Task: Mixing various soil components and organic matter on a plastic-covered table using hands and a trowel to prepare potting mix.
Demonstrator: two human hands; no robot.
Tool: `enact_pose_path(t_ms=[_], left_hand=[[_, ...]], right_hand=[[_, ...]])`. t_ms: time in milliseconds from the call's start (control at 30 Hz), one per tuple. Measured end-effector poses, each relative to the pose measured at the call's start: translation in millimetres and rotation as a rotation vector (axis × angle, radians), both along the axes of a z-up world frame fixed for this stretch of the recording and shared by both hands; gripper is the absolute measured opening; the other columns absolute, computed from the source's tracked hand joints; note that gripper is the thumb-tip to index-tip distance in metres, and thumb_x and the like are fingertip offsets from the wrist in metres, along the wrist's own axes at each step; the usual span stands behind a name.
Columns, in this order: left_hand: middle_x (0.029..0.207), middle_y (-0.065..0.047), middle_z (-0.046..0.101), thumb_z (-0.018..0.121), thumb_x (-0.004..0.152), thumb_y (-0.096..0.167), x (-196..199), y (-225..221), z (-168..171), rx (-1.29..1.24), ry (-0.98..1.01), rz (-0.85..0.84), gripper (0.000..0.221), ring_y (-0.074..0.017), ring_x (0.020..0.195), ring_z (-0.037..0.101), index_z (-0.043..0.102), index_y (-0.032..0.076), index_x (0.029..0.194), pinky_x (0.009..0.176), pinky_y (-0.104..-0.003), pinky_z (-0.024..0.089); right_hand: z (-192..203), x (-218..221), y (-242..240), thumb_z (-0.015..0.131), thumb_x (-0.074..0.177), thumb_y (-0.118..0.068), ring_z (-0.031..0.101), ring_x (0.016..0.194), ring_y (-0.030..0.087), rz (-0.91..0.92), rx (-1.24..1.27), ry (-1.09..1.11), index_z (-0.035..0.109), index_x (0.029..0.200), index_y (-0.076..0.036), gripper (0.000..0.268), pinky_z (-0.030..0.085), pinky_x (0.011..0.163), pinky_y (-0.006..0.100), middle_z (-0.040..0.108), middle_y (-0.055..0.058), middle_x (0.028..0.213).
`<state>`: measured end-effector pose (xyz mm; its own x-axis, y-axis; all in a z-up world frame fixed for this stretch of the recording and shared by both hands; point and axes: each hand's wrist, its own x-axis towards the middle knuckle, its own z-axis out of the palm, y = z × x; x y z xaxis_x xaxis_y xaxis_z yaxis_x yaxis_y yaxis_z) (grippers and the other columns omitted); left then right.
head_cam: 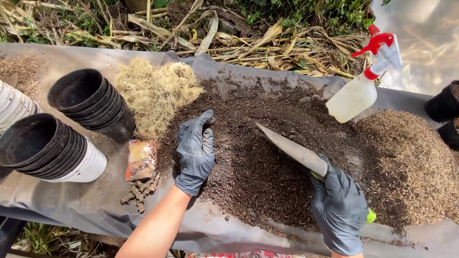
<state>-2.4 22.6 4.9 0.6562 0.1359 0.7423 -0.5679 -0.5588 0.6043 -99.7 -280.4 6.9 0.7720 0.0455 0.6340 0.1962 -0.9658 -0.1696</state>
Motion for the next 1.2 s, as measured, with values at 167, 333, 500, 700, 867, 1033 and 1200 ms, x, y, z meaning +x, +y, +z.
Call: enact_pose_path(t_ms=[167,333,500,700,867,1033,1200], left_hand=[[0.123,-0.009,0.069,0.043,0.11,0.024,-3,4,4,0.04,0.044,0.034,0.036,-0.0268,0.117,0.06,0.061,0.007,0.135,0.104,-0.04,0.049],[0.119,-0.01,0.071,0.04,0.112,0.031,7,8,-6,-0.042,-0.026,0.056,0.039,-0.0265,0.115,0.065,0.063,0.006,0.131,0.104,-0.042,0.052],[0.116,-0.012,0.071,0.041,0.112,0.02,3,12,6,-0.006,-0.025,0.033,0.034,-0.0282,0.113,0.067,0.061,0.002,0.132,0.105,-0.043,0.054],[0.125,-0.016,0.065,0.038,0.11,0.029,-4,7,8,-0.018,0.169,-0.021,0.041,-0.03,0.123,0.062,0.06,0.003,0.134,0.108,-0.043,0.051],[0.12,-0.01,0.072,0.046,0.109,0.031,-6,4,5,-0.003,0.068,-0.08,0.037,-0.0253,0.114,0.066,0.065,0.007,0.131,0.103,-0.04,0.052],[0.115,-0.004,0.073,0.052,0.106,0.03,-3,4,-1,0.003,0.135,-0.064,0.034,-0.0221,0.109,0.064,0.066,0.012,0.131,0.099,-0.038,0.05],[0.11,-0.007,0.076,0.038,0.1,0.06,6,-3,8,0.115,0.336,0.085,0.059,-0.0275,0.105,0.066,0.072,0.017,0.122,0.088,-0.047,0.046]], right_hand=[[9,-20,5,0.072,0.093,-0.005,0.068,0.074,0.025,0.03,0.033,-0.04,0.071,0.114,-0.009,0.021,0.061,0.075,0.039,0.072,0.009,0.093],[-43,-47,-6,0.068,0.079,-0.015,0.071,0.068,0.018,0.034,0.145,0.425,0.071,0.097,-0.014,0.019,0.064,0.066,0.035,0.075,0.003,0.082],[-152,-60,-67,0.07,0.083,-0.055,0.071,0.093,0.024,0.568,-0.358,0.428,0.048,0.139,-0.018,0.07,0.061,0.06,0.045,0.067,0.006,0.114],[-85,-51,-26,0.07,0.083,-0.032,0.068,0.07,0.021,0.342,-0.305,0.405,0.053,0.141,-0.017,0.062,0.061,0.058,0.042,0.069,0.002,0.093],[-59,-30,-39,0.064,0.083,-0.004,0.066,0.059,0.024,0.297,-0.23,0.254,0.053,0.14,-0.006,0.058,0.064,0.052,0.041,0.069,0.007,0.082],[-47,-11,-61,0.065,0.094,-0.021,0.058,0.056,0.02,0.092,-0.325,0.0,0.067,0.112,-0.015,0.019,0.054,0.051,0.04,0.063,0.0,0.071],[-45,10,-96,0.061,0.095,-0.02,0.057,0.05,0.019,0.125,-0.253,0.078,0.063,0.088,-0.017,0.008,0.057,0.051,0.038,0.06,0.0,0.063]])
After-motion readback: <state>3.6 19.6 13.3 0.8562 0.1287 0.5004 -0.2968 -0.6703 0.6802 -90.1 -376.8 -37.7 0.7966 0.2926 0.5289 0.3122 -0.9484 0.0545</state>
